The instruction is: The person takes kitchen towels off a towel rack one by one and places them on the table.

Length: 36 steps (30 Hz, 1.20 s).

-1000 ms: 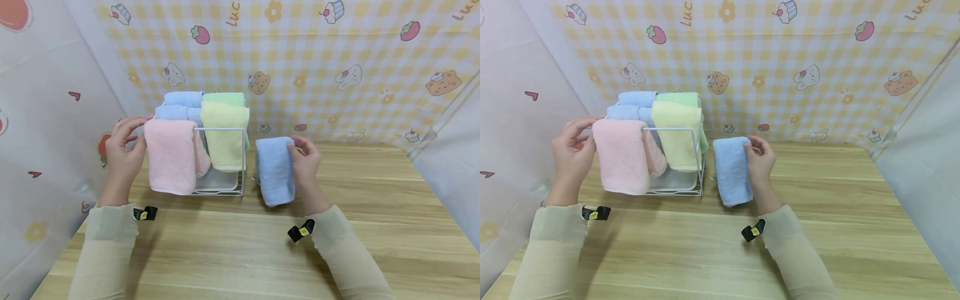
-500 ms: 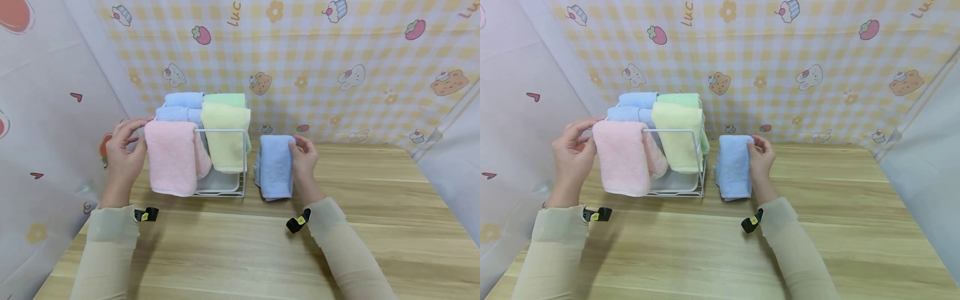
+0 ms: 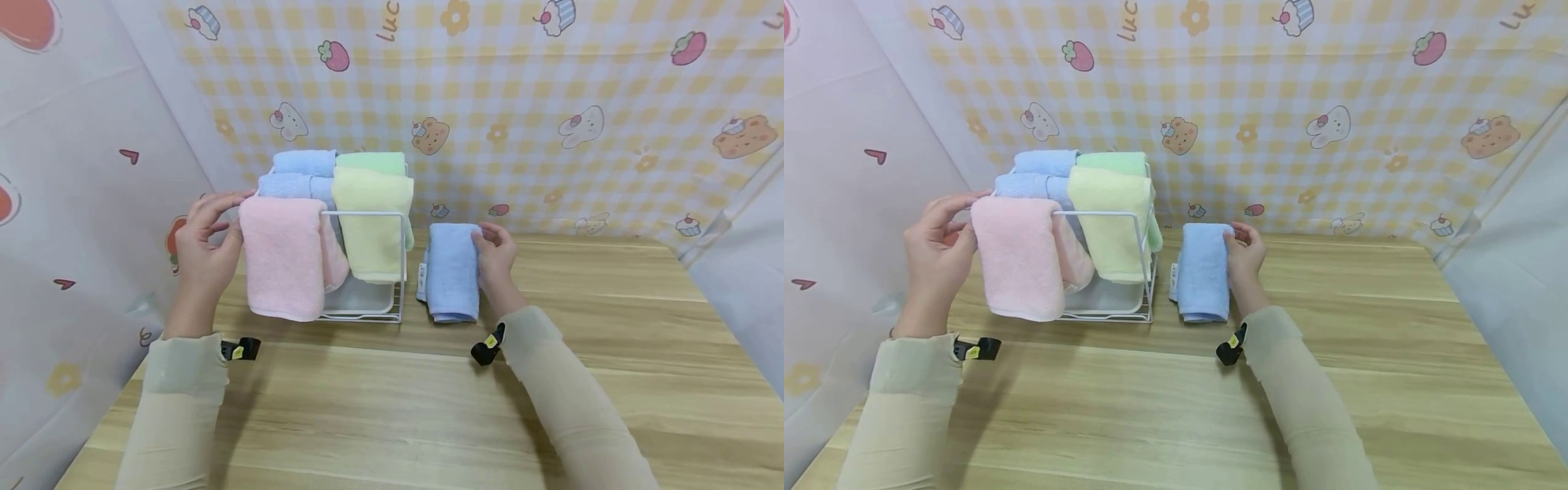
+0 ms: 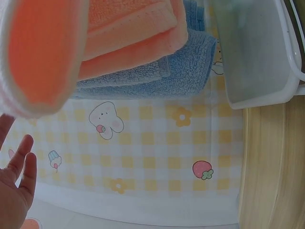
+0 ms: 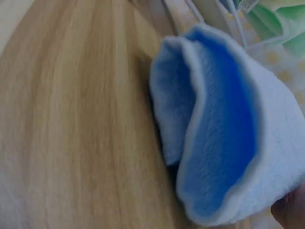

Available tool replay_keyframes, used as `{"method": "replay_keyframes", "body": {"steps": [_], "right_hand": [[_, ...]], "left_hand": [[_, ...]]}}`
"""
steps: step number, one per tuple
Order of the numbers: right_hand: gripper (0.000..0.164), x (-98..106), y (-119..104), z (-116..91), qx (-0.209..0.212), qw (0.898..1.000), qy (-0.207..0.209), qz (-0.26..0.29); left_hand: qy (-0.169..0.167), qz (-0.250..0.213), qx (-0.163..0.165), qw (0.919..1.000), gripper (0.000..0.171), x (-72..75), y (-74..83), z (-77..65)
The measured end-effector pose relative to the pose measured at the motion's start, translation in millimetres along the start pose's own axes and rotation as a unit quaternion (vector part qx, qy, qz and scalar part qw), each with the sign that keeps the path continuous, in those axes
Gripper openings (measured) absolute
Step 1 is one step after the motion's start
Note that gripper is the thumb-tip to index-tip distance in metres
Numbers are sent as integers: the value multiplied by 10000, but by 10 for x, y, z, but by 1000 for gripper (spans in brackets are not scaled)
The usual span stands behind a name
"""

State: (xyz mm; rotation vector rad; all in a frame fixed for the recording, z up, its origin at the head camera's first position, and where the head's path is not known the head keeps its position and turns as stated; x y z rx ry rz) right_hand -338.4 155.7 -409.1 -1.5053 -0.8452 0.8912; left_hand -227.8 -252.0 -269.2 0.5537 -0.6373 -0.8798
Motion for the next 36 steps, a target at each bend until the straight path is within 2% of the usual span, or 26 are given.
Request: {"method": "replay_keyframes", "body": {"steps": [4,11,18,25,30,36], "right_hand": [[25,-8,62,62,-34,9997,8,-249],[29,-23,84,82,138,9981,-148,-575],[36,-19,112,93,-59,9926,-567,-1068],[45,-7,160,113,36,9778,-1161,-1744],[51,-7,175,110,-26,9680,-1515,-2002],[58,-5,204,94,-89,9516,-1937,-2387]], "left_hand": [[27,39,-28,10000,23,-8,-20,2],[42,9,-85,10000,23,-4,-18,-4],[9,1,-2,10000,23,4,-15,-11],[-8,3,85,10000,23,2,-21,0],[7,15,103,9999,23,2,-13,4],[-33,-42,104,9999,23,-4,-1,-1]]}}
Point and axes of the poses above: each hand's wrist, its own z-axis towards the middle knuckle, its own x-axis out of the back of the hand, y = z × x, the point moved 3 cm from there along z, towards the middle knuckle, and after that the axes turned 4 degrees about -z, right-handed, at the moved point
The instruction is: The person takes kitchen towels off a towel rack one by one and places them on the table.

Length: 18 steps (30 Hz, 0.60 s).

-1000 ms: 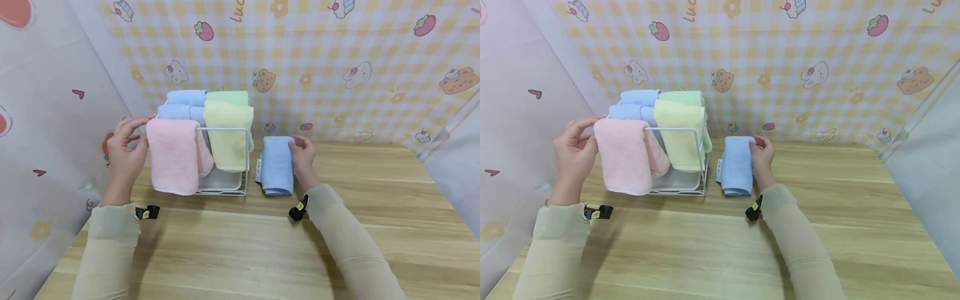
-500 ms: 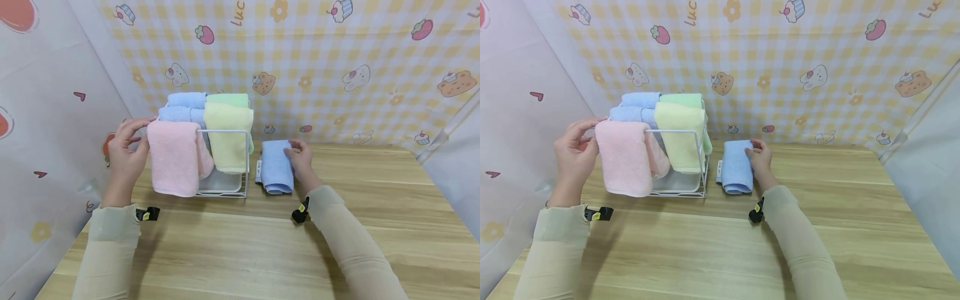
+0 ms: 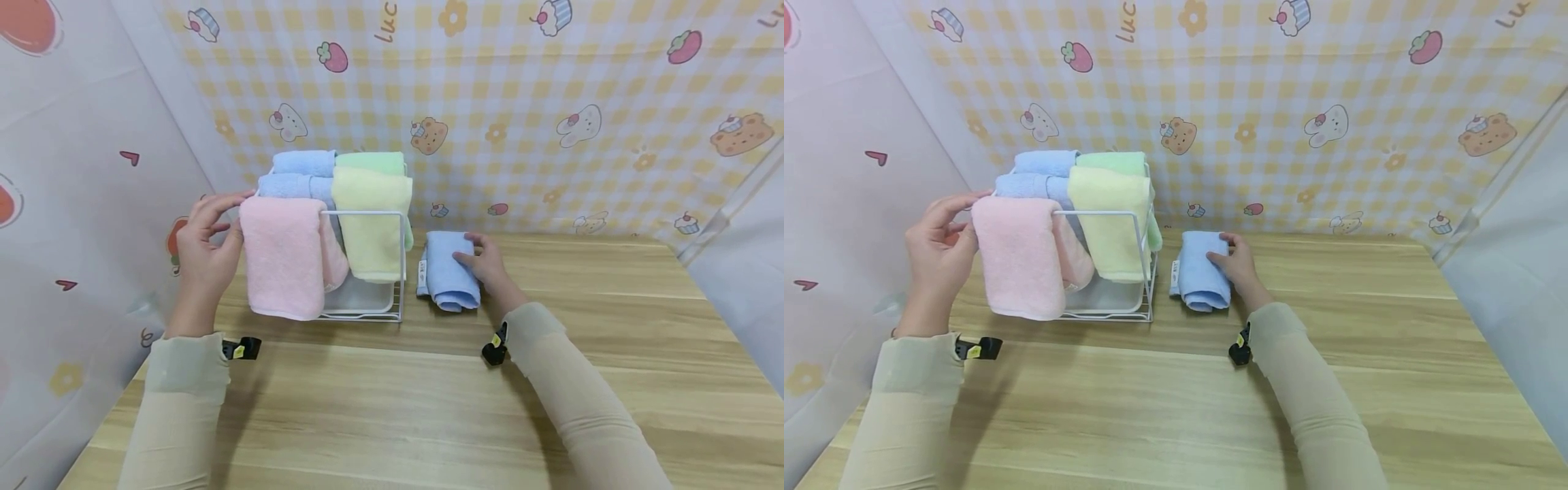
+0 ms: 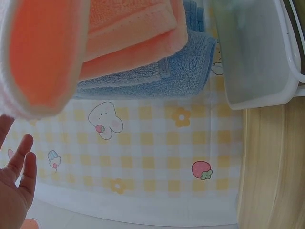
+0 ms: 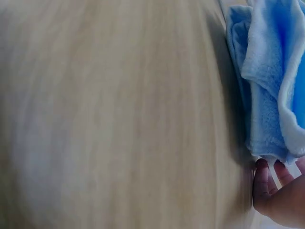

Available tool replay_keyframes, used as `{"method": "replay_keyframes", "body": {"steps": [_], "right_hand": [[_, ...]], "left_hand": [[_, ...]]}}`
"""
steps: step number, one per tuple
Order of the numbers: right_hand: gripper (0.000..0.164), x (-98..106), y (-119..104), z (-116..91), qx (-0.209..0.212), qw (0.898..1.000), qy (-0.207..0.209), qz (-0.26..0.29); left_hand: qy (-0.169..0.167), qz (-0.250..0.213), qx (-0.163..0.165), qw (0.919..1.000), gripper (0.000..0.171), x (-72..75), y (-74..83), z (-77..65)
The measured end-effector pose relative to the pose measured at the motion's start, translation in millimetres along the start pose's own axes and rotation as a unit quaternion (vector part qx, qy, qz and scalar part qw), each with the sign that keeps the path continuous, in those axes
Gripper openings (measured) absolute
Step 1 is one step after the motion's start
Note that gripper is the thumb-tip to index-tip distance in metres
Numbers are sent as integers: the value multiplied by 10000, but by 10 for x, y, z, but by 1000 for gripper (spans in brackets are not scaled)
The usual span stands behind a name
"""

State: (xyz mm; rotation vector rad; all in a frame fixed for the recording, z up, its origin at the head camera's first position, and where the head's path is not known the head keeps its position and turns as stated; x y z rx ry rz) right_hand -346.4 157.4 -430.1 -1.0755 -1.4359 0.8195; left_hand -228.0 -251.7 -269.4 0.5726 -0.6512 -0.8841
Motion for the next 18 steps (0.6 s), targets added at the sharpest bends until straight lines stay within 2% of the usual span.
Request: {"method": "replay_keyframes", "body": {"steps": [9,18], "right_hand": [[61,52,37,-19,282,9979,-244,-537],[61,198,15,-162,593,9966,-421,-396]], "left_hand": [[-57,20,47,10000,25,8,10,3],[-136,68,52,9999,25,19,8,9]]}}
Point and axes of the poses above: each hand's wrist, its own z-axis towards the middle knuckle, its own x-axis out of the back of the hand, y = z × x, the point moved 3 cm from there along z, towards the middle knuckle, and after that the axes turned 4 degrees about -z, right-handed, at the moved point
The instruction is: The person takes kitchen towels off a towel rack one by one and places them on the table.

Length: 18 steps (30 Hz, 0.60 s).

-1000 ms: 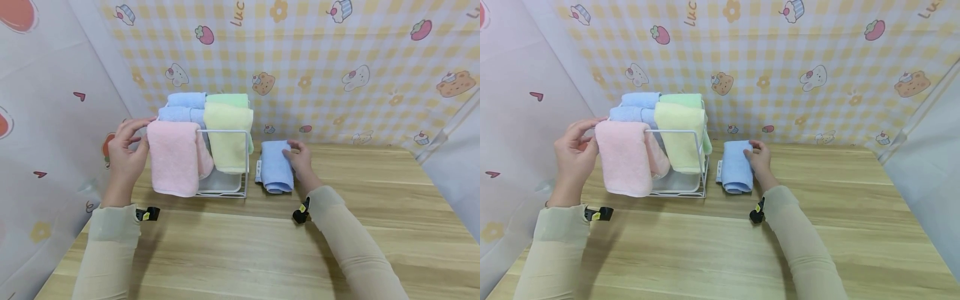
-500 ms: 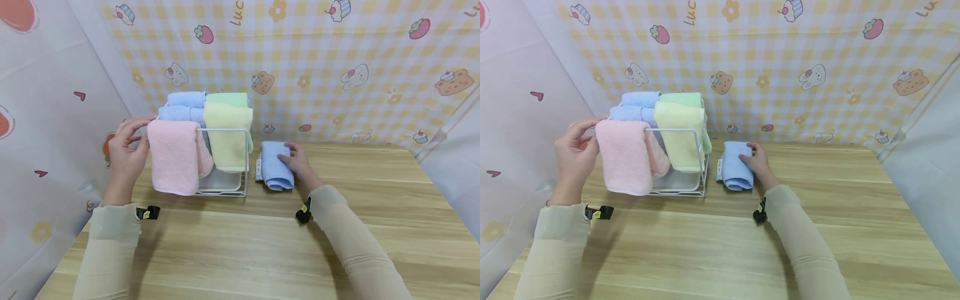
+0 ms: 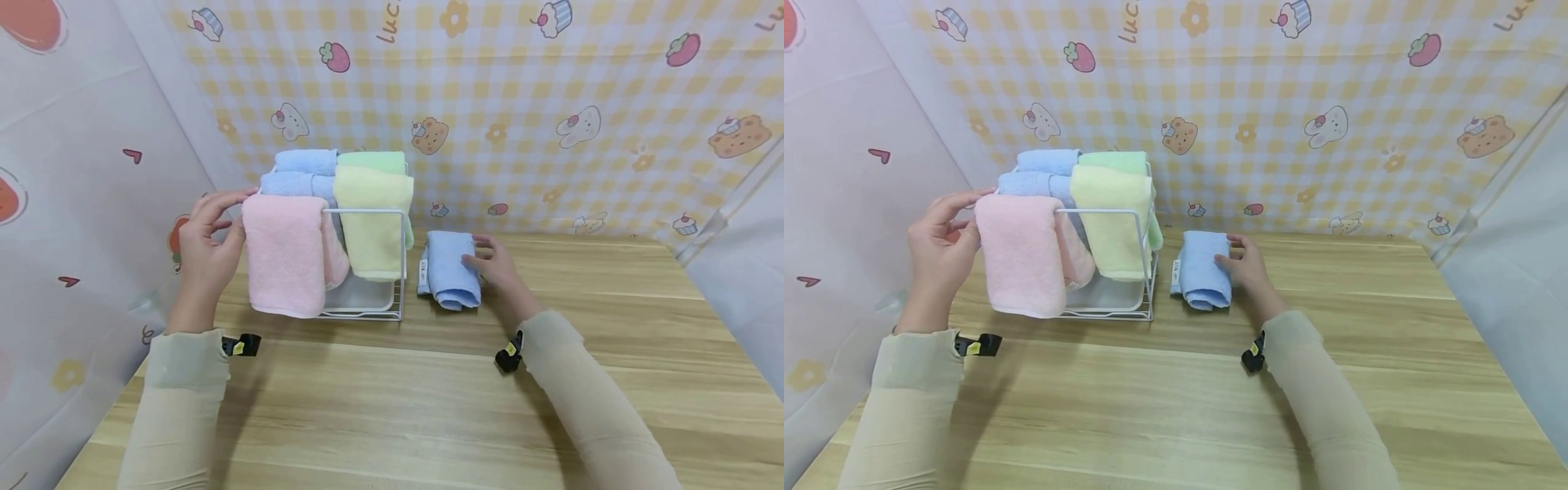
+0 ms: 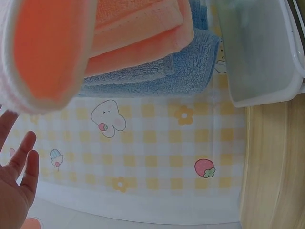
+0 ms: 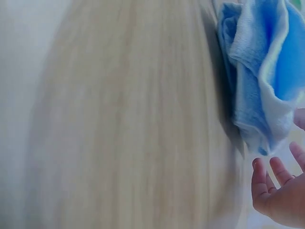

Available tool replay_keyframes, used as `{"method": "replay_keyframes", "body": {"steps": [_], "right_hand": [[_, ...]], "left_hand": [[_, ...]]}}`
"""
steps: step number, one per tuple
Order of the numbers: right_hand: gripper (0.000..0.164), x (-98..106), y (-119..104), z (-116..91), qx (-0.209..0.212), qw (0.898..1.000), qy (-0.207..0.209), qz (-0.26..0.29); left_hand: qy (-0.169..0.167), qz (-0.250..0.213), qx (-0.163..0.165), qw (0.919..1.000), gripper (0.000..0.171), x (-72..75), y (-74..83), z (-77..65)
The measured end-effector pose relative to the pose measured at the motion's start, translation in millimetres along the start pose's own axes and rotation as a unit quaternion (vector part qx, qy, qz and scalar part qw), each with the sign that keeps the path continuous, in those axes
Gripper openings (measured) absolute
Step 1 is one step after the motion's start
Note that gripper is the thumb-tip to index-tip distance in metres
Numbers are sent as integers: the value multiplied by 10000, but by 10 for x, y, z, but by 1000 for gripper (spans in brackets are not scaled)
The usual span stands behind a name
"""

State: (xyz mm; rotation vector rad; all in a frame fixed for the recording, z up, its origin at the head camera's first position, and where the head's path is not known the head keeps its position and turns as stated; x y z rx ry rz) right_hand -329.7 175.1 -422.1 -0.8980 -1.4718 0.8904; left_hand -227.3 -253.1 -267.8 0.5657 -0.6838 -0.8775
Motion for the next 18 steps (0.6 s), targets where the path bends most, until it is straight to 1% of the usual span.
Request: {"method": "replay_keyframes", "body": {"steps": [3,6,10,14,18], "right_hand": [[61,70,3,-54,37,10000,11,83],[60,143,-5,-111,202,9997,72,102],[58,224,-41,-213,503,9982,328,80],[55,266,-130,-348,914,9942,563,13],[52,259,-289,-521,1434,9869,742,-28]], "left_hand": [[-25,9,7,10000,25,1,-1,0],[-27,14,-4,10000,25,3,5,0],[-62,37,-6,10000,25,6,14,-3],[-111,56,-40,9999,25,5,22,1],[-137,59,-78,9999,25,6,27,5]]}}
Point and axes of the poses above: each hand's wrist, its own z-axis towards the middle knuckle, its own x-axis out of the back of the hand, y = z × x, the point moved 3 cm from there along z, towards the middle knuckle, and after that the axes turned 4 degrees about -z, right-handed, at the moved point
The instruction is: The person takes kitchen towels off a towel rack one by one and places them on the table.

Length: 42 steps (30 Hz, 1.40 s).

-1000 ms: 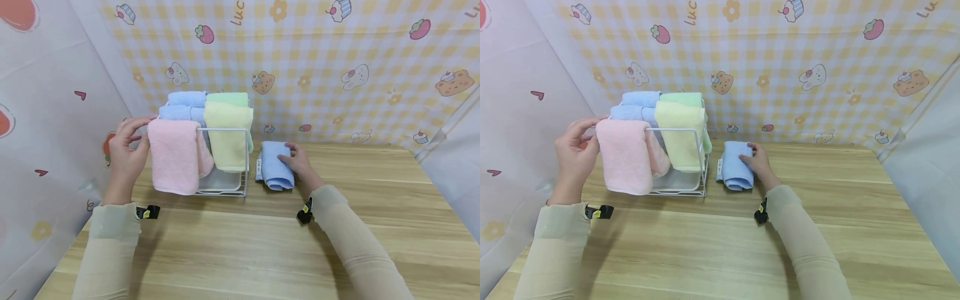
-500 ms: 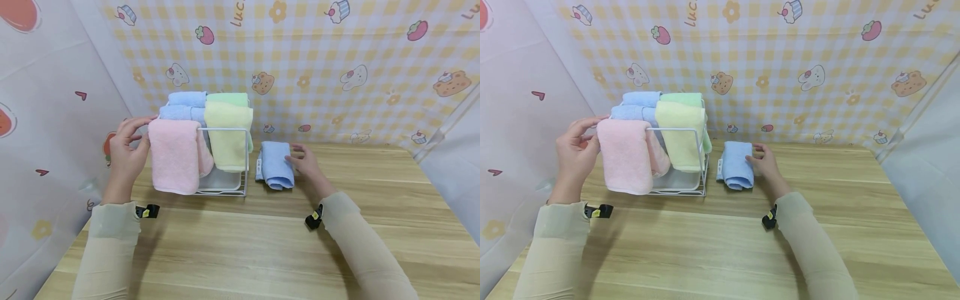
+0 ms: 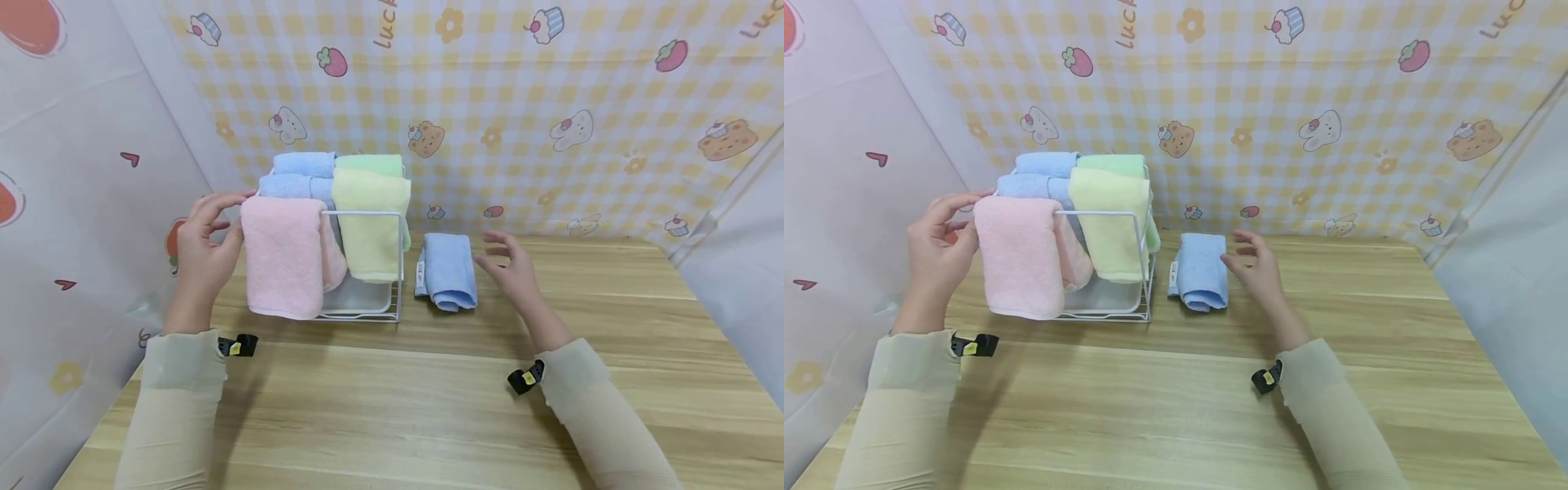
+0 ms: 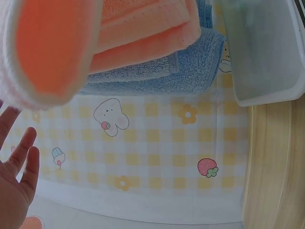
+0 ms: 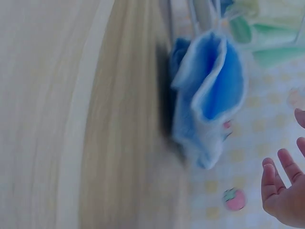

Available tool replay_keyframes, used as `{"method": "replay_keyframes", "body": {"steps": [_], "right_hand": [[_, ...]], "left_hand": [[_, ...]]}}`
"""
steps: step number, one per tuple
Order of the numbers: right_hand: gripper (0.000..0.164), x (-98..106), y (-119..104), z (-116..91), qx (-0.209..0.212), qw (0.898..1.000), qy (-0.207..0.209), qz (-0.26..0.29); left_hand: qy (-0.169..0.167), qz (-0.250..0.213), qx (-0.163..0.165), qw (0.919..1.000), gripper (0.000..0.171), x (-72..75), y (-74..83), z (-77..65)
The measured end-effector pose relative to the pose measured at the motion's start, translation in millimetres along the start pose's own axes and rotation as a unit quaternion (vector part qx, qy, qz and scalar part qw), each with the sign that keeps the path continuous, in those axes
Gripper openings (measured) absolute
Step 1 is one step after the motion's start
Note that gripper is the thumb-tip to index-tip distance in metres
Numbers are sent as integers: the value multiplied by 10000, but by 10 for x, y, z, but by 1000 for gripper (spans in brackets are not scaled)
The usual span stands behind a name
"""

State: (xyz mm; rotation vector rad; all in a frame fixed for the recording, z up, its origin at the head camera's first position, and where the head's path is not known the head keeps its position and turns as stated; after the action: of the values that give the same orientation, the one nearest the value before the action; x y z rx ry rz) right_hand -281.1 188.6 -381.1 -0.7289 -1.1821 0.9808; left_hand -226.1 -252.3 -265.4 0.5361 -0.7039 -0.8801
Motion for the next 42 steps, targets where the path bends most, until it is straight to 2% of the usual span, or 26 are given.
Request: {"method": "replay_keyframes", "body": {"steps": [5,10,15,20,27,32,35,38,42], "right_hand": [[47,-53,-330,-152,726,9971,220,114],[48,-154,-636,-274,1467,9885,308,208],[49,-268,-908,-381,2134,9766,206,191],[49,-401,-1144,-481,2601,9653,-6,229],[45,-652,-1369,-515,3003,9521,-377,448],[44,-876,-1512,-502,3242,9416,-691,596],[46,-1012,-1586,-457,3158,9422,-921,632],[48,-1137,-1643,-401,2930,9471,-1130,665],[50,-1268,-1711,-331,2828,9478,-1232,805]], "left_hand": [[-7,-19,-44,10000,25,5,0,-3],[5,-41,-94,9999,24,7,-6,-3],[9,-119,-123,9999,24,6,-13,-8],[-8,-137,-81,9999,25,3,-10,-11],[-24,20,62,10000,26,6,-34,-7],[-23,43,29,10000,26,13,-23,11],[-24,20,20,10000,26,14,-17,26],[-48,3,79,10000,26,14,-18,19],[-56,18,69,10000,26,9,-27,5]]}}
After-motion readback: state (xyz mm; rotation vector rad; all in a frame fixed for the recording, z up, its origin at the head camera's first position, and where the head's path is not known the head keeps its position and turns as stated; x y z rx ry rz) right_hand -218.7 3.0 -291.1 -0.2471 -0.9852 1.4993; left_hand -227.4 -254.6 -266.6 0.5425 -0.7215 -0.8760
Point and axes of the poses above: each hand's wrist, its own z-axis towards the middle knuckle, its own x-axis out of the back of the hand, y = z × x, the point moved 3 cm from there along z, towards the middle knuckle, and after that the axes turned 4 degrees about -z, right-handed, at the moved point
